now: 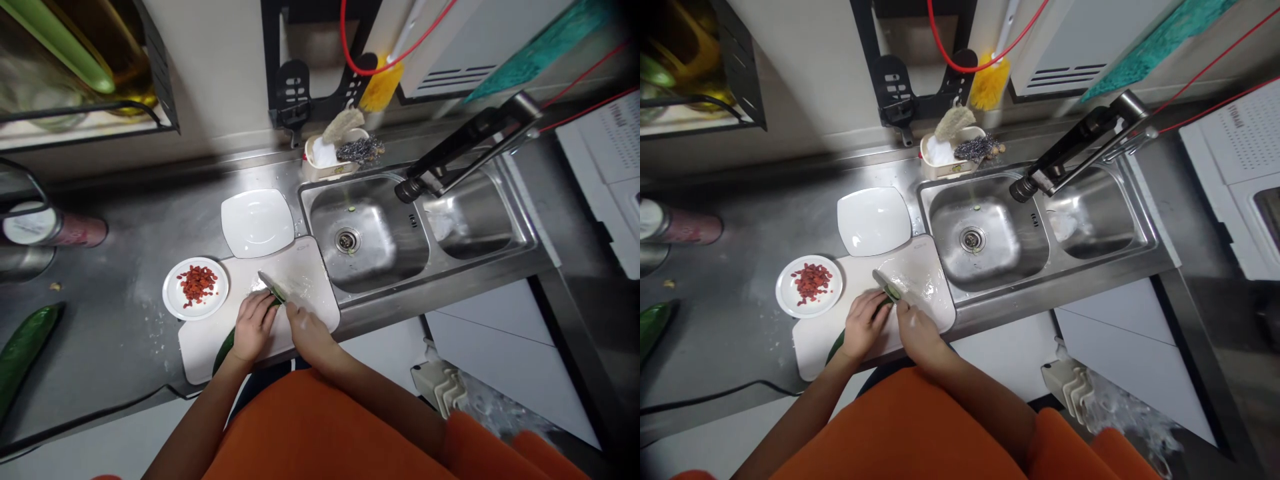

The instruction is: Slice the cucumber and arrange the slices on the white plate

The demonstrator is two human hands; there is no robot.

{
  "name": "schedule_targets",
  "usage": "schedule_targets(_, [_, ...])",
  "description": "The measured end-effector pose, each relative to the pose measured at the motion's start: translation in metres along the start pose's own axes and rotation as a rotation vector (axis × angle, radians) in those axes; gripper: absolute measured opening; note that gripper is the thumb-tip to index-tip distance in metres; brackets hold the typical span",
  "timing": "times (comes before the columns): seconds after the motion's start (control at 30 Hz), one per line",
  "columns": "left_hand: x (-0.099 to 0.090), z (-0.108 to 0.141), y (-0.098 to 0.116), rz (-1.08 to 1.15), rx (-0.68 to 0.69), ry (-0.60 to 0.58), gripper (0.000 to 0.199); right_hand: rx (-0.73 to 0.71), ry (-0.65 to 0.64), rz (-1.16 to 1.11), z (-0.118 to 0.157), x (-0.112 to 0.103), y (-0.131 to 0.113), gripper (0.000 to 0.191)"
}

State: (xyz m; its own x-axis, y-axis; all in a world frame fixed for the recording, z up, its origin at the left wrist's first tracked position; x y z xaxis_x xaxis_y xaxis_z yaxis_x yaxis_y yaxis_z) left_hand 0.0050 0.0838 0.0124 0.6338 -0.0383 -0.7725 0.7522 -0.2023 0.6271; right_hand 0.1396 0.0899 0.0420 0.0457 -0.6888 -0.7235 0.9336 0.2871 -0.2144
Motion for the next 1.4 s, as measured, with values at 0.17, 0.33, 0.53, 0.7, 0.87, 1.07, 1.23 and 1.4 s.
schedule_targets(0.17, [0.000, 0.000, 0.001, -0.008, 0.006, 0.004, 0.023, 0.011, 0.005, -0.055, -0.004, 0.008, 0.005, 0.035])
schedule_targets(0.33, [-0.002, -0.001, 0.003, -0.010, 0.013, 0.022, 0.023, 0.043, -0.140, -0.241, -0.009, 0.003, 0.031, 0.032])
schedule_targets(0.53, [-0.001, 0.000, 0.002, -0.034, 0.019, 0.036, 0.022, 0.067, -0.116, -0.250, 0.008, -0.014, 0.036, 0.034])
schedule_targets(0.7, [-0.001, 0.001, 0.002, -0.044, 0.027, 0.047, 0.022, 0.069, -0.104, -0.135, 0.034, -0.013, 0.019, 0.038])
schedule_targets(0.87, [-0.002, 0.002, 0.003, -0.064, 0.031, 0.054, 0.021, 0.061, -0.133, -0.112, 0.051, -0.008, 0.015, 0.037])
schedule_targets(1.07, [-0.002, 0.002, 0.003, -0.075, 0.029, 0.052, 0.020, 0.061, -0.127, -0.132, 0.058, -0.004, 0.015, 0.035])
schedule_targets(1.23, [-0.001, 0.003, 0.003, -0.080, 0.037, 0.063, 0.021, 0.076, -0.147, -0.140, 0.058, -0.004, 0.014, 0.036])
schedule_targets(1.4, [-0.002, 0.003, 0.003, -0.085, 0.039, 0.067, 0.019, 0.069, -0.167, -0.145, 0.058, -0.007, 0.013, 0.034])
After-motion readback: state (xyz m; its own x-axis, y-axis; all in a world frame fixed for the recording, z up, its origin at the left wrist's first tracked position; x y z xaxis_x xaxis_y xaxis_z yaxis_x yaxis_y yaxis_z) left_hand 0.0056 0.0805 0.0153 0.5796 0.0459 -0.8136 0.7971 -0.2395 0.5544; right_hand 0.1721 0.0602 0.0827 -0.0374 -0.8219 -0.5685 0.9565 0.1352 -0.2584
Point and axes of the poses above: each hand's wrist, its own z-axis away from the middle knuckle, its own x-axis out of the palm, y = z × x, the point moved 5 cm from there along -z, towards the middle knuckle, and after that the axes turned 7 degrees about -y, right-handed, at the moved point
